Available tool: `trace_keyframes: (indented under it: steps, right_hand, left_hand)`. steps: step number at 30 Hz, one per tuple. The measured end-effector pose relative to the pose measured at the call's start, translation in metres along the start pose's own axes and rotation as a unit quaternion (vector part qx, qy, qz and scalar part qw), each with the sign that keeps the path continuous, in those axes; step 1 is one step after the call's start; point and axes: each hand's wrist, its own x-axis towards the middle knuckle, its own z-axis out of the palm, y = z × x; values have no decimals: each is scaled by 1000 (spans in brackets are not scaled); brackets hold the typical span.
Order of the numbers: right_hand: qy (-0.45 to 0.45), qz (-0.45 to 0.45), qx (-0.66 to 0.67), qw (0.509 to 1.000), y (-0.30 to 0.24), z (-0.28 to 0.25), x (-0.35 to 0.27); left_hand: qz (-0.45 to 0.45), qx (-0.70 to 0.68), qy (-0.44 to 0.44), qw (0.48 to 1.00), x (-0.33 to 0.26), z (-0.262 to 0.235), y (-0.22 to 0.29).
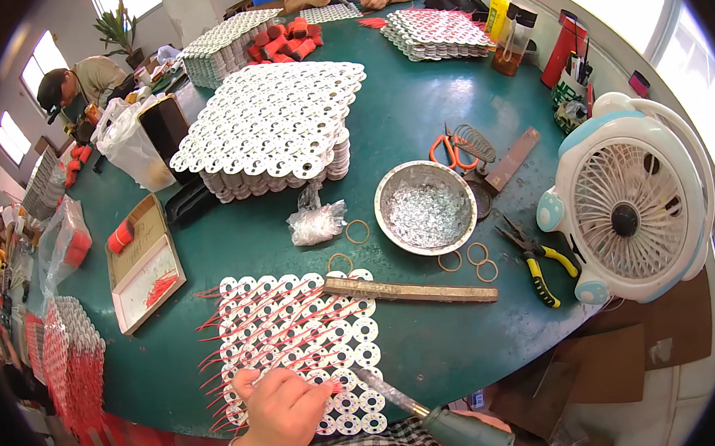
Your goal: The person assembles LED light panels by connecting wires with a soldering iron.
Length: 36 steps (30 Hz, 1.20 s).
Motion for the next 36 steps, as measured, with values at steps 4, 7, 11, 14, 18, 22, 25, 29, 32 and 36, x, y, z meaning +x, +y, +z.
trace_keyframes:
  steps: [4, 7, 11, 14, 18, 22, 25, 29, 32, 36]
  right_hand:
    - [-14, -5, -78, 997, 12, 0, -16]
    - [-24, 46, -29, 998, 9, 0, -16]
    - [-20, -17, -29, 999, 16, 3, -15]
    - [14, -3, 4, 1000, 21, 8, -19]
    - [-6, 30, 21, 999, 23, 2, -22]
    - [-20, -4, -85, 996, 6, 3, -16]
    - [-28, -1, -152, 988, 8, 4, -16]
    - [-29, -13, -20, 999, 4, 4, -10]
    - [-30, 24, 147, 988, 16, 5, -15]
    - [-79, -128, -104, 983, 23, -3, -9]
  left_hand:
    - [16, -26, 19, 999, 0, 6, 0]
    - [15, -30, 24, 999, -1, 9, -2]
    - [7, -49, 18, 999, 0, 7, -3]
    - [2, -56, 21, 998, 0, 8, -3]
    - [1, -75, 25, 997, 0, 8, -5]
    - [3, -79, 14, 997, 0, 9, -7]
    - [2, -99, 10, 995, -1, 11, -10]
    - [3, -98, 3, 995, 0, 10, -10]
    - [1, -107, 8, 994, 2, 10, -10]
    - [-4, -103, 9, 995, 2, 9, -8]
